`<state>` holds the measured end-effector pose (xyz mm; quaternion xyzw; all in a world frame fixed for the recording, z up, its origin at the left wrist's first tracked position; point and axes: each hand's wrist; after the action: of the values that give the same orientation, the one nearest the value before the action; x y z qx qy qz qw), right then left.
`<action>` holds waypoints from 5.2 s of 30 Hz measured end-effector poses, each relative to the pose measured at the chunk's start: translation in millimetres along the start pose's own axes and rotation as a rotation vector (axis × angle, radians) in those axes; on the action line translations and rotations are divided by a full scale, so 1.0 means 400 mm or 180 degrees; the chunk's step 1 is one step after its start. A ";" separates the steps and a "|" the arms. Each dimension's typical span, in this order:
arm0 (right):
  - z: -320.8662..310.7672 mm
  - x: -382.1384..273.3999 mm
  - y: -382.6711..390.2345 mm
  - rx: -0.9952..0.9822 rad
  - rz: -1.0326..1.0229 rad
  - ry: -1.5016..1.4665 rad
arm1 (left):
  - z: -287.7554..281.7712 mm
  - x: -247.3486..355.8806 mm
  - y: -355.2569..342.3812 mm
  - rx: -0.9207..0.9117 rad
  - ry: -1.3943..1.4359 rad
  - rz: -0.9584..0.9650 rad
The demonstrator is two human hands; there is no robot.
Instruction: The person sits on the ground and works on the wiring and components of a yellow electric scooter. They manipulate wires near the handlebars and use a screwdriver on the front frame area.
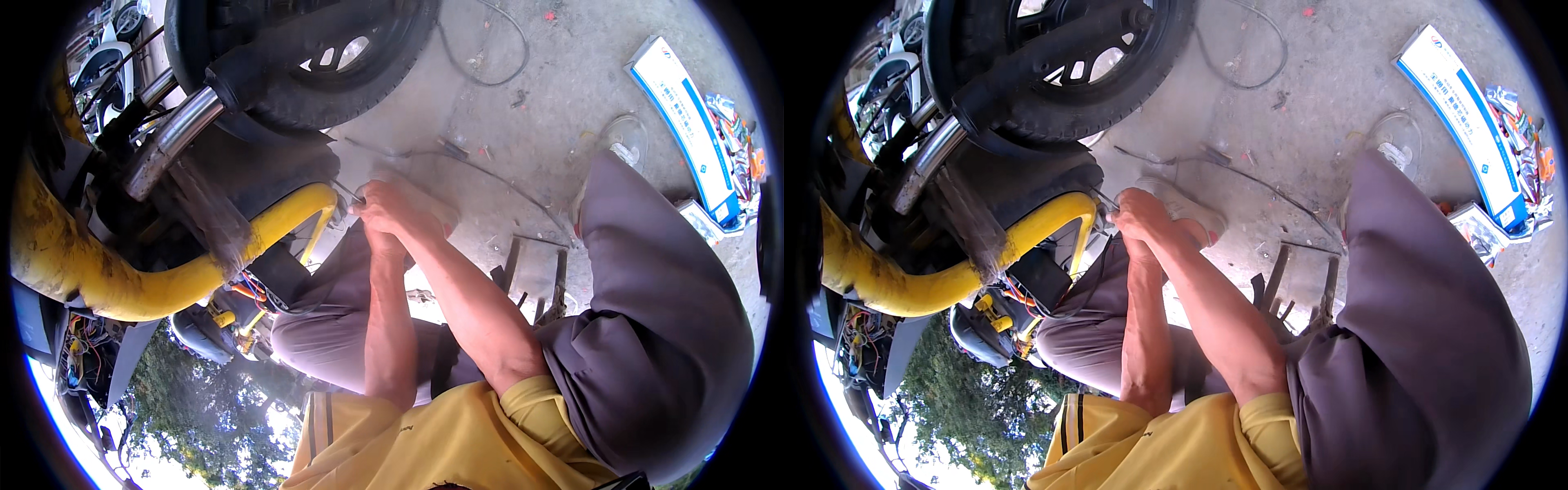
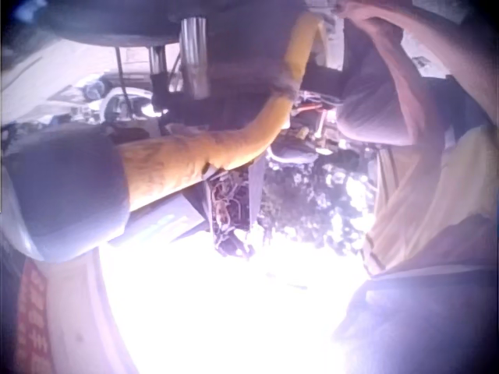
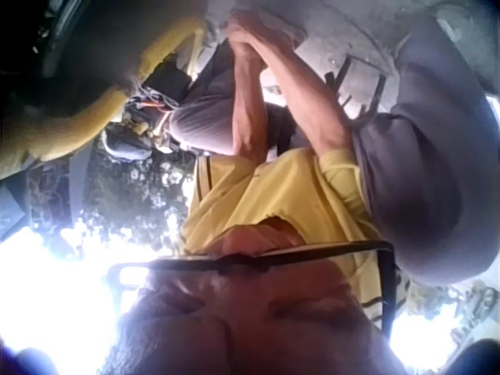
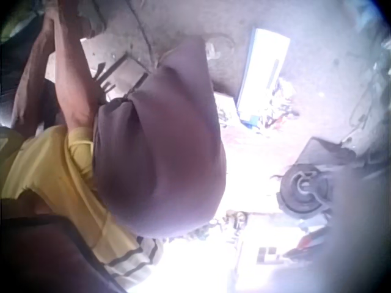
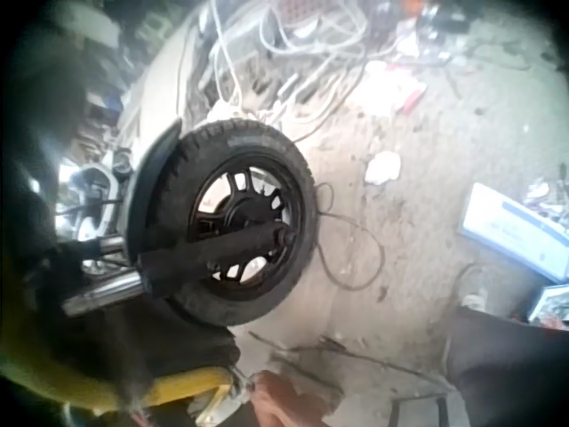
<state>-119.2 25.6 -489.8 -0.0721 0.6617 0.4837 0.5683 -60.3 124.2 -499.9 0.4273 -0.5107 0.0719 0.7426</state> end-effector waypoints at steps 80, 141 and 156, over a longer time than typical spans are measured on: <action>-0.712 -0.631 0.149 0.3372 -0.1663 0.1796 | 0.066 0.008 0.035 0.1555 0.2548 -0.0852; 0.120 0.018 -0.085 0.0353 0.0601 -0.0615 | 0.083 0.085 0.144 0.1312 0.1145 -0.0746; 0.122 0.033 -0.143 0.0437 0.0036 -0.0116 | 0.137 0.059 0.159 0.0109 0.1656 -0.1006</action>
<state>-53.5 37.2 -527.0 -0.0203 0.6832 0.4417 0.5811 -121.9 117.2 -438.7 0.4811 -0.2293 0.0711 0.8431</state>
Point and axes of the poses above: each hand's wrist, its own y-axis away from the middle knuckle, its own z-axis out of the palm, x = y × z, and after that the axes turned 3 degrees about z, right-handed
